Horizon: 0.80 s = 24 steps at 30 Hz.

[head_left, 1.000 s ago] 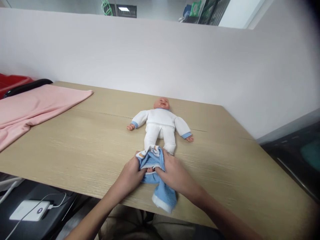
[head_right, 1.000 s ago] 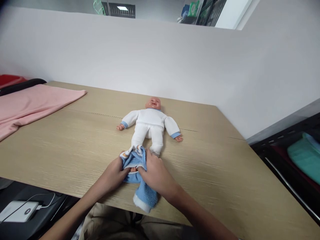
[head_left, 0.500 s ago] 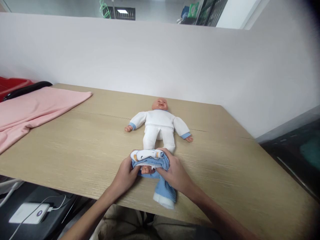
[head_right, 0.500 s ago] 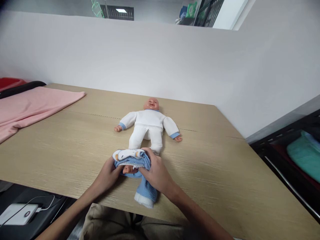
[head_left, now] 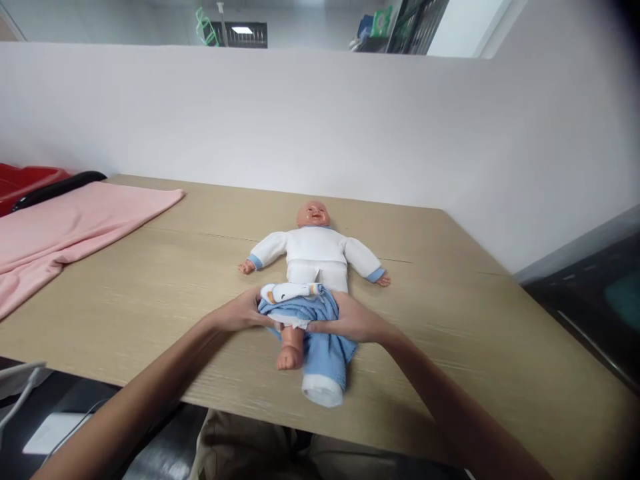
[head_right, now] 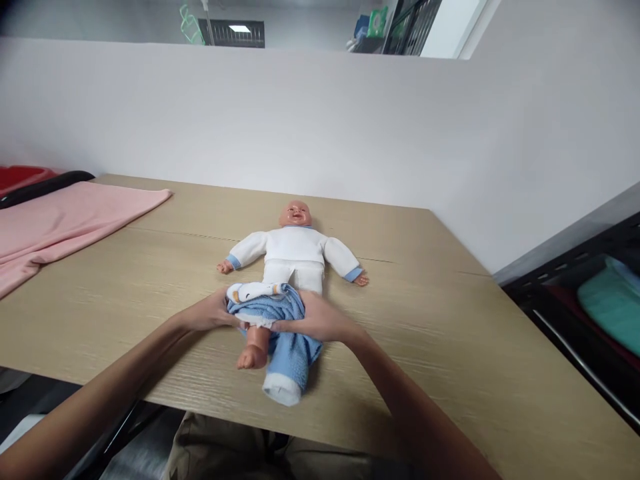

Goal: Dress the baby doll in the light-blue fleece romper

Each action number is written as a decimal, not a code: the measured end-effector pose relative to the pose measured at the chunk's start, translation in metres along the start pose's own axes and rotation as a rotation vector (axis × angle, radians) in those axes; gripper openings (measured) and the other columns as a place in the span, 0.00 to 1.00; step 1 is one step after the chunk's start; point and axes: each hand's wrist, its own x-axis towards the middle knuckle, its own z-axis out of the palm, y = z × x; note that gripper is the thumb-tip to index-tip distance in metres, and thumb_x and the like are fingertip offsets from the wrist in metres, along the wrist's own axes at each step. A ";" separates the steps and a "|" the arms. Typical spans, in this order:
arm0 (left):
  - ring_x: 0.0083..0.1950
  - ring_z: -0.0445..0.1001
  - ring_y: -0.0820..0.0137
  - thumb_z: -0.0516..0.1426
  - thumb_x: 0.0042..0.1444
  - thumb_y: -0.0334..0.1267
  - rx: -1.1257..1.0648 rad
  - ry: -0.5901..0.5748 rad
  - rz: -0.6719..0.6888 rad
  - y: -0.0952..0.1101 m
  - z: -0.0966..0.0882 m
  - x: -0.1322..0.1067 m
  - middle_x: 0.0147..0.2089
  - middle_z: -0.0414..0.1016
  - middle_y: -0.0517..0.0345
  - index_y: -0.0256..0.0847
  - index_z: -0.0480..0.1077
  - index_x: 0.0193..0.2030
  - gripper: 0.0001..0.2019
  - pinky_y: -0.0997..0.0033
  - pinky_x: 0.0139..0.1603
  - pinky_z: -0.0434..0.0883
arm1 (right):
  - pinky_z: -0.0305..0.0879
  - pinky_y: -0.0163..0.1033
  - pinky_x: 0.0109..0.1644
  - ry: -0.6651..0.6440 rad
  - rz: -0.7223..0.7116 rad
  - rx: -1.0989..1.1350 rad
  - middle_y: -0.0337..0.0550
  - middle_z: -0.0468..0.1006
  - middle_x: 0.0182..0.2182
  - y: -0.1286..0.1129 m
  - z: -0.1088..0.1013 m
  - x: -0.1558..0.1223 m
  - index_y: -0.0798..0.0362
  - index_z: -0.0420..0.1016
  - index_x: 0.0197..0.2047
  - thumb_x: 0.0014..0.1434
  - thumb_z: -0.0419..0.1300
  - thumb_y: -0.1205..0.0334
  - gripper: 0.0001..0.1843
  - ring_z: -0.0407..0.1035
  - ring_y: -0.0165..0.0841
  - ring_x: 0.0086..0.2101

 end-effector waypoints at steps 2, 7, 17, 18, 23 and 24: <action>0.59 0.85 0.52 0.80 0.52 0.58 -0.044 -0.064 -0.018 -0.003 -0.004 -0.001 0.57 0.88 0.42 0.38 0.81 0.62 0.37 0.51 0.66 0.79 | 0.74 0.52 0.69 0.000 -0.003 0.035 0.49 0.86 0.60 0.001 -0.005 -0.006 0.50 0.79 0.68 0.67 0.76 0.42 0.33 0.80 0.51 0.61; 0.47 0.80 0.60 0.60 0.70 0.73 0.052 0.017 0.009 -0.011 -0.008 -0.008 0.44 0.84 0.50 0.37 0.79 0.44 0.34 0.59 0.56 0.78 | 0.76 0.47 0.62 0.036 0.042 0.197 0.43 0.83 0.46 0.031 -0.020 -0.022 0.51 0.79 0.50 0.71 0.71 0.37 0.24 0.79 0.42 0.51; 0.51 0.75 0.61 0.54 0.79 0.63 0.165 0.338 0.067 0.006 -0.001 0.009 0.51 0.78 0.52 0.43 0.76 0.53 0.25 0.58 0.57 0.73 | 0.75 0.53 0.70 -0.047 0.060 0.393 0.47 0.88 0.61 0.049 -0.022 -0.031 0.47 0.83 0.66 0.67 0.75 0.36 0.33 0.80 0.48 0.61; 0.55 0.75 0.59 0.53 0.79 0.63 0.224 0.359 0.099 0.015 0.001 0.012 0.56 0.79 0.49 0.43 0.76 0.56 0.24 0.55 0.62 0.73 | 0.77 0.53 0.68 -0.042 0.059 0.360 0.46 0.88 0.59 0.045 -0.021 -0.032 0.47 0.84 0.65 0.67 0.74 0.36 0.32 0.81 0.48 0.59; 0.67 0.72 0.52 0.65 0.72 0.60 0.624 0.085 0.192 0.076 0.017 0.043 0.63 0.80 0.49 0.47 0.78 0.60 0.22 0.49 0.73 0.68 | 0.79 0.48 0.59 0.075 -0.011 0.251 0.43 0.87 0.51 0.036 -0.016 -0.036 0.49 0.84 0.61 0.70 0.72 0.36 0.29 0.80 0.44 0.51; 0.66 0.73 0.51 0.68 0.69 0.61 0.679 -0.033 0.194 0.086 0.020 0.051 0.59 0.81 0.49 0.45 0.79 0.55 0.22 0.51 0.70 0.70 | 0.78 0.47 0.58 0.105 -0.028 0.248 0.43 0.86 0.50 0.037 -0.015 -0.036 0.50 0.83 0.59 0.70 0.71 0.35 0.29 0.80 0.43 0.50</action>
